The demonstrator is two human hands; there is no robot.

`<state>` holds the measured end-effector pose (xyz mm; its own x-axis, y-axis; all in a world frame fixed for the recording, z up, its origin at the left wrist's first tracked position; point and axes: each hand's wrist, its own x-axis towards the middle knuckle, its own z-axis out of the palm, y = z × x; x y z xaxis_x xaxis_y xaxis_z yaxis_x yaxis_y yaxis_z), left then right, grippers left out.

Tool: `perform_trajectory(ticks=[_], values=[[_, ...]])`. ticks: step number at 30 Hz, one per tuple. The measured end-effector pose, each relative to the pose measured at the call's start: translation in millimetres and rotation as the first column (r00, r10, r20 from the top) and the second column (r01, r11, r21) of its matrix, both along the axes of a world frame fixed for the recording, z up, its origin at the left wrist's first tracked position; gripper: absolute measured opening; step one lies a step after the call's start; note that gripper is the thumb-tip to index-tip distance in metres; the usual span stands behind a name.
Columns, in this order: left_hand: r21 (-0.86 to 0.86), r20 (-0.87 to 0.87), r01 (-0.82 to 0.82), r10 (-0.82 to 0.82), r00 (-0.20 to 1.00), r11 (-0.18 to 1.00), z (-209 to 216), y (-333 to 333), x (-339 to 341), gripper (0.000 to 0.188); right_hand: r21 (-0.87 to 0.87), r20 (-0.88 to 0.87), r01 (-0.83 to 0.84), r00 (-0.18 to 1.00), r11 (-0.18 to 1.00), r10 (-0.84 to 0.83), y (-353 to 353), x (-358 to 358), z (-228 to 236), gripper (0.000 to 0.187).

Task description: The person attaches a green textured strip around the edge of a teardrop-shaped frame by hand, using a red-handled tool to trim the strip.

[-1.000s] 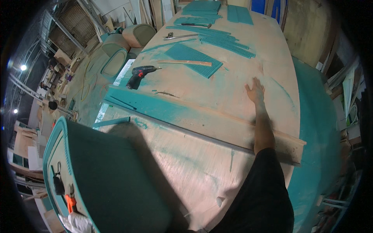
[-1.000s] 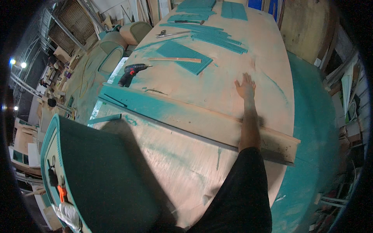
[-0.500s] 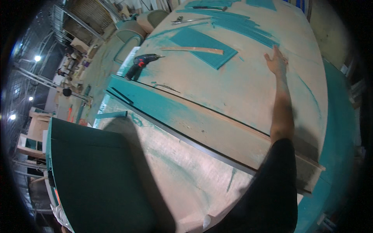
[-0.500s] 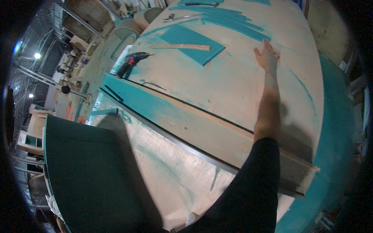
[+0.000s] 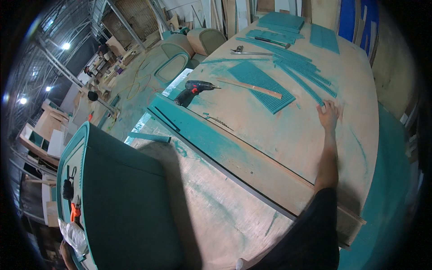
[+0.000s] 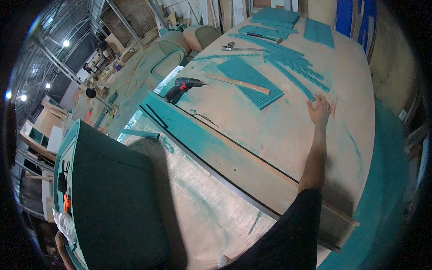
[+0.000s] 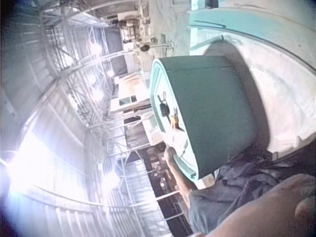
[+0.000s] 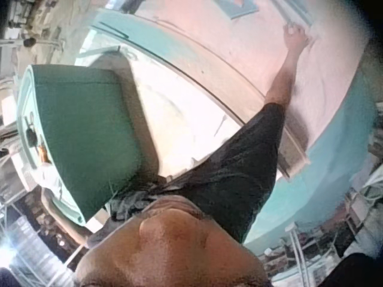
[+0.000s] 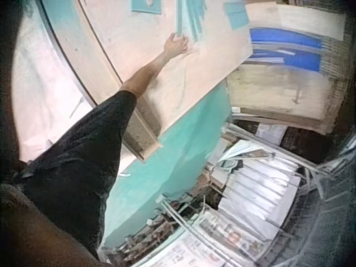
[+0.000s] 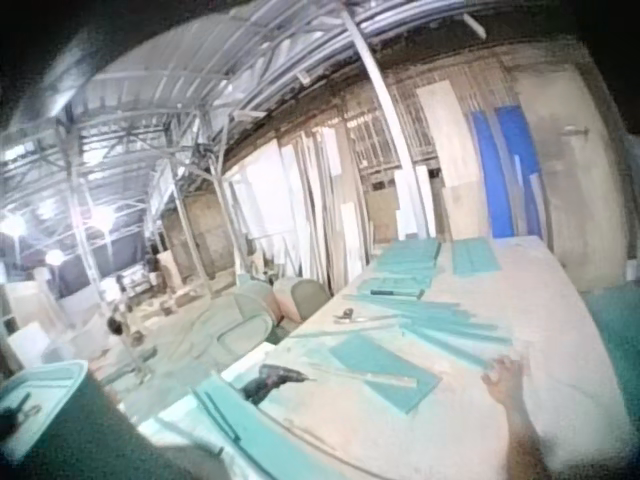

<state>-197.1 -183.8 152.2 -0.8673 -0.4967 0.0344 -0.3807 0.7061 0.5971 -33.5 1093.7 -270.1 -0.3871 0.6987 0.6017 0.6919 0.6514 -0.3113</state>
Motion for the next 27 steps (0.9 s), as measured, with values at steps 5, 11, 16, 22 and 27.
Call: perform_trajectory(ticks=[5, 11, 16, 22, 27], values=[[0.021, -0.013, 0.032, -0.032, 0.999, 0.999, -25, -31, -8, 0.043, -0.084, -0.140, -0.120, 0.984, 0.989, 0.107, -16, 7, -6, 0.036], [-0.073, -0.081, 0.146, -0.152, 0.985, 0.986, -49, -96, 31, 0.042, -0.012, -0.287, -0.157, 0.947, 0.988, 0.146, -82, -16, -42, 0.051], [-0.167, -0.174, -0.143, 0.113, 0.978, 0.976, -57, 30, 34, 0.042, -0.285, -0.307, -0.337, 0.919, 0.897, 0.248, -96, 27, -50, 0.047], [-0.032, -0.089, -0.065, 0.062, 0.994, 0.997, -4, 74, 25, 0.041, -0.042, -0.006, -0.003, 1.000, 0.999, 0.003, -199, 15, -42, 0.042], [-0.164, -0.028, 0.042, -0.047, 0.999, 0.986, -15, 57, 26, 0.040, -0.188, 0.038, -0.082, 0.995, 0.979, 0.091, -273, 36, -14, 0.042]])
